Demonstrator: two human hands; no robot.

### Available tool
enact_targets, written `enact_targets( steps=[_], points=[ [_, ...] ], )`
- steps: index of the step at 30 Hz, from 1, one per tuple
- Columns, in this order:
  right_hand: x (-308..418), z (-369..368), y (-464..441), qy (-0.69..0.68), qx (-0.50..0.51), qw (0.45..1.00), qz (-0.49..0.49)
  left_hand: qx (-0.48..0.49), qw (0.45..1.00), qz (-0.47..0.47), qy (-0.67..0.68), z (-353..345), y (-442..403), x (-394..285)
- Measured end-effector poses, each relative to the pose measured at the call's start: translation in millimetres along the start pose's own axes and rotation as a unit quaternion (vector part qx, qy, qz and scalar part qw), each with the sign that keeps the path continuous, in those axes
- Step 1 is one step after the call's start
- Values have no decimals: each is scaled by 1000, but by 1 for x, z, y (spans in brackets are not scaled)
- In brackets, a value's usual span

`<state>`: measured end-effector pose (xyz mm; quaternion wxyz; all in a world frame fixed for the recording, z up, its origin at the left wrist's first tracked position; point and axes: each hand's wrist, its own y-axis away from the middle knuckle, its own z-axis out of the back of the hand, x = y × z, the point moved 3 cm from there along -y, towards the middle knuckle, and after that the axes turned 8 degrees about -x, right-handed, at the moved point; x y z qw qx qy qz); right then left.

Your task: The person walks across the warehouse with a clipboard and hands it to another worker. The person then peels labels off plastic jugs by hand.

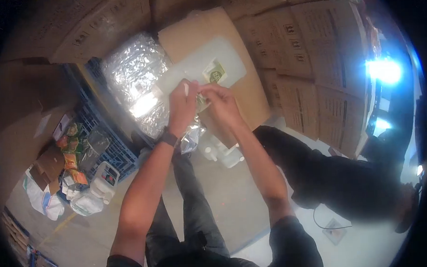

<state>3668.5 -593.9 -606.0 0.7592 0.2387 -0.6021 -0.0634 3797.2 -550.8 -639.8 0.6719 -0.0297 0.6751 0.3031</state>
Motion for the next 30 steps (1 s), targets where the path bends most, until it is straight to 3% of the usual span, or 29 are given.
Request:
enact_targets(
  steps=[2,4,5,6,9,10,12,14,16,19,30],
  points=[
    [4,2,-11,-6,16,1000,1,7,999,-3,-32,2,-3,-22],
    [12,1,-20,21,-9,998,65,-54,989,-122,-58,-1,-8,-35],
    [15,3,-24,18,-15,998,50,-75,986,-144,-38,-4,-12,-37],
    [18,5,-25,19,-15,999,46,-75,986,-141,-39,-5,-14,-37],
    [34,26,-41,117,-106,966,206,-93,987,-108,-75,-3,-28,-32],
    [34,36,-53,117,-105,965,208,-81,983,-130,-103,-2,-31,-26],
    [35,45,-75,413,-70,847,327,-69,978,-148,-131,-3,-32,-20],
    [36,46,-90,441,-44,834,330,-31,977,-125,-172,-5,-30,-25],
    [43,38,-100,532,-6,775,340,-45,969,-141,-197,-7,-33,-21],
    [46,32,-101,579,11,748,324,-54,961,-163,-216,-7,-34,-18],
    [41,31,-95,577,-1,740,345,-61,961,-155,-221,-9,-34,-19]
  ],
)
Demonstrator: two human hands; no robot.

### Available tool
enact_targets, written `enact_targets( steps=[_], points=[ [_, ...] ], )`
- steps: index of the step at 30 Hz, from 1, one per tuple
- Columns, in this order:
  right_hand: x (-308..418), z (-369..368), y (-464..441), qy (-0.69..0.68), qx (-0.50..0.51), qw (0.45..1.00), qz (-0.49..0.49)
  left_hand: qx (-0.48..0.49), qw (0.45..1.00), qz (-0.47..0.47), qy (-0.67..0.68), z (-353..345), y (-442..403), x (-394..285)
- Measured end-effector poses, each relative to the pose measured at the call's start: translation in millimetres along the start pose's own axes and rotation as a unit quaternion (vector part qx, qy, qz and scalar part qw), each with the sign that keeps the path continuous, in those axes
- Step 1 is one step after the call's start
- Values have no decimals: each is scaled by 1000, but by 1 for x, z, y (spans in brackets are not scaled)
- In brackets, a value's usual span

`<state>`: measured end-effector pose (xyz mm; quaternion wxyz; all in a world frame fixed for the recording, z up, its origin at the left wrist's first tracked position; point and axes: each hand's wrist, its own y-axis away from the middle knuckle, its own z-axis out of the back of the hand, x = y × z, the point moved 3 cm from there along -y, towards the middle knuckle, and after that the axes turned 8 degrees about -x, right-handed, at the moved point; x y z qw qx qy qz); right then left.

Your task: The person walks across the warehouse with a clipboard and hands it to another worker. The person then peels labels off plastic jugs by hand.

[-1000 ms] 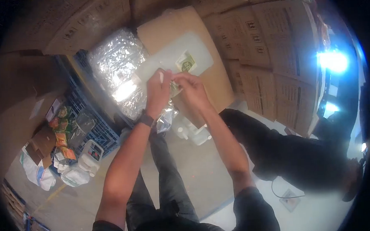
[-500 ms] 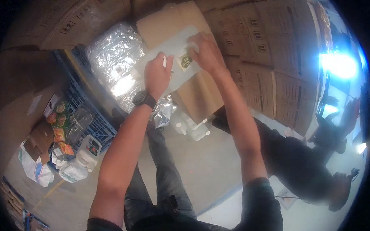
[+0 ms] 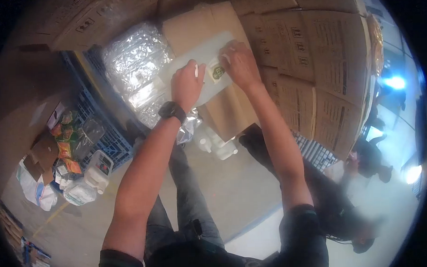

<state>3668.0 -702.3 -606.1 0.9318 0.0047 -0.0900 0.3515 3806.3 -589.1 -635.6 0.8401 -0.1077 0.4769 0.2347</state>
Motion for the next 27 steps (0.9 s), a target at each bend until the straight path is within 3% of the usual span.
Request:
enact_targets(
  steps=[11,13,27],
  points=[
    [-1,4,6,-37,-52,997,49,28,999,30,-18,0,-3,0],
    [-8,7,10,-143,-51,988,3,27,999,14,-30,0,-3,-2],
    [0,2,8,-59,-34,998,-15,13,1000,6,-20,-4,-2,1]
  ],
)
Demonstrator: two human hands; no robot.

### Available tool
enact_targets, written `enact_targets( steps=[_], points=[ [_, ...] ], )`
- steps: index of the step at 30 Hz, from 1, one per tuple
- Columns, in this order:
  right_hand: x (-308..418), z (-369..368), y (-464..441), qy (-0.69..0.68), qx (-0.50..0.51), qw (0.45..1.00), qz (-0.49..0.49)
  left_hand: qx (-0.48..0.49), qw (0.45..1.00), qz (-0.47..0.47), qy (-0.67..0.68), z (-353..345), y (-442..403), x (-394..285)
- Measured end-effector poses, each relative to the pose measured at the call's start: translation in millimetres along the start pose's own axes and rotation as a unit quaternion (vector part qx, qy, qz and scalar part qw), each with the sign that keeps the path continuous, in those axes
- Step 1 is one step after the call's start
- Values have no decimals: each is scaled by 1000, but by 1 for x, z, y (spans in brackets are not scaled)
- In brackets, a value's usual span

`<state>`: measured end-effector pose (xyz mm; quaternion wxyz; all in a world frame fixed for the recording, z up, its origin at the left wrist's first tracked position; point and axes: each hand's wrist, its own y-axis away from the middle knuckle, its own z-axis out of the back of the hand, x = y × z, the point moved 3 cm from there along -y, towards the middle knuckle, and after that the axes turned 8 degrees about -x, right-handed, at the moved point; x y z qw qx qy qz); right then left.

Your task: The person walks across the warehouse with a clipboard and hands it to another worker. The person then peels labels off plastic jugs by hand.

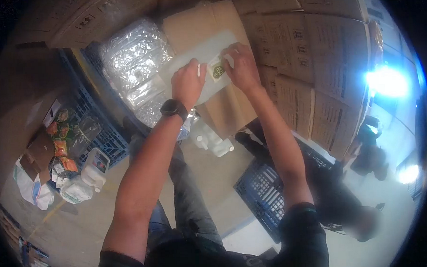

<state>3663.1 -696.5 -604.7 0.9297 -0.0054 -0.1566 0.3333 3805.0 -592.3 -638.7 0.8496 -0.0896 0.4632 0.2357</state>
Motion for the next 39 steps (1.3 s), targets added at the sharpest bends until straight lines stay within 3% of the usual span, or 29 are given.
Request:
enact_targets(
  steps=[8,14,26,32,34,35,37,38,39],
  points=[
    [-3,-7,3,-11,-18,999,-48,11,1000,-4,-22,0,1,-4],
    [-8,-6,0,-104,-57,990,-71,-3,1000,-11,-10,-2,1,0],
    [2,-16,-2,16,-94,995,-13,-9,1000,-20,-6,-2,2,0],
    [1,-28,0,148,-38,987,50,-9,1000,-24,-5,-2,3,1],
    [1,-22,-1,75,26,996,34,-10,1000,-27,-2,-1,3,0],
    [5,-18,6,77,23,996,35,-9,1000,-28,-2,0,2,1],
    [15,-11,30,-108,-1,994,-10,-11,1000,-26,-1,-2,0,3],
    [8,-11,39,-147,12,986,-80,-10,1000,-21,-1,-4,2,4],
    [8,-5,38,-147,17,986,-81,-9,1000,-16,0,-5,3,5]
  ],
)
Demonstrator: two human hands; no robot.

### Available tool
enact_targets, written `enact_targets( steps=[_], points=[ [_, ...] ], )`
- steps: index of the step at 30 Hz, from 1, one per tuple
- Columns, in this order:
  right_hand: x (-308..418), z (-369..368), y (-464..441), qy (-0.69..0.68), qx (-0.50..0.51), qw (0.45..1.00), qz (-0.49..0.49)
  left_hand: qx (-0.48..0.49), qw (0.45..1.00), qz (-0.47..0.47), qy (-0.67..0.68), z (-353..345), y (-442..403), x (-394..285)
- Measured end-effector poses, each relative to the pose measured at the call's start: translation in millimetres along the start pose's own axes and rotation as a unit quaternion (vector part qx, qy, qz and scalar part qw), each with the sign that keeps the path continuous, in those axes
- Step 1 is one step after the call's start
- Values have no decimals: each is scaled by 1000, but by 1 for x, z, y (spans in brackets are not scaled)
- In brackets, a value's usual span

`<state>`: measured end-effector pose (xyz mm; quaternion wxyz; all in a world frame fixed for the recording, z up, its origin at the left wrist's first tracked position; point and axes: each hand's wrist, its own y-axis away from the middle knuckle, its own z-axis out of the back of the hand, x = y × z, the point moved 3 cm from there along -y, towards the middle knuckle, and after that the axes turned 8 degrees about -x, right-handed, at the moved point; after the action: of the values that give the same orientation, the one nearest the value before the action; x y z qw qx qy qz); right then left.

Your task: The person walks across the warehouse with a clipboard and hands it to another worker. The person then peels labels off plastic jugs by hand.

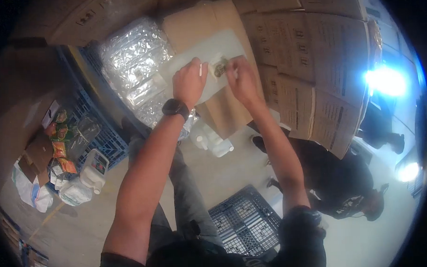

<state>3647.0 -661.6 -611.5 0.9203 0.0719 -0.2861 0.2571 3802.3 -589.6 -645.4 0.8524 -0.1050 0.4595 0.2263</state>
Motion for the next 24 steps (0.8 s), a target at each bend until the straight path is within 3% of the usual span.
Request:
enact_targets(
  steps=[2,7,10,12,13,14,15,16,18,19,21,22,24],
  points=[
    [6,16,-4,-15,-65,996,-55,-8,1000,-7,8,1,1,0],
    [13,17,-13,-7,-92,996,-1,-12,1000,-15,4,3,0,-2],
    [24,19,-12,-44,-78,995,-34,-22,1000,-8,12,8,-4,-6],
    [35,20,1,-170,6,980,-105,-34,999,-2,28,14,-5,-8],
    [36,14,4,-170,5,980,-106,32,996,24,79,13,-6,-7],
    [36,4,10,-273,4,951,-146,99,986,50,128,12,-5,-7],
    [38,-1,14,-372,6,910,-184,101,985,51,128,6,-2,-4],
    [38,-1,16,-373,9,909,-188,66,977,64,190,2,1,-1],
    [30,4,18,-484,-38,808,-334,30,964,75,252,-4,0,6],
    [25,7,18,-483,-36,807,-336,13,964,90,251,-5,0,11],
    [16,15,21,-378,-19,879,-289,0,962,109,248,-1,4,13],
    [16,15,25,-378,-18,879,-292,30,943,167,286,2,5,11],
    [20,18,27,-235,19,946,-224,58,919,221,323,7,7,6]
  ],
)
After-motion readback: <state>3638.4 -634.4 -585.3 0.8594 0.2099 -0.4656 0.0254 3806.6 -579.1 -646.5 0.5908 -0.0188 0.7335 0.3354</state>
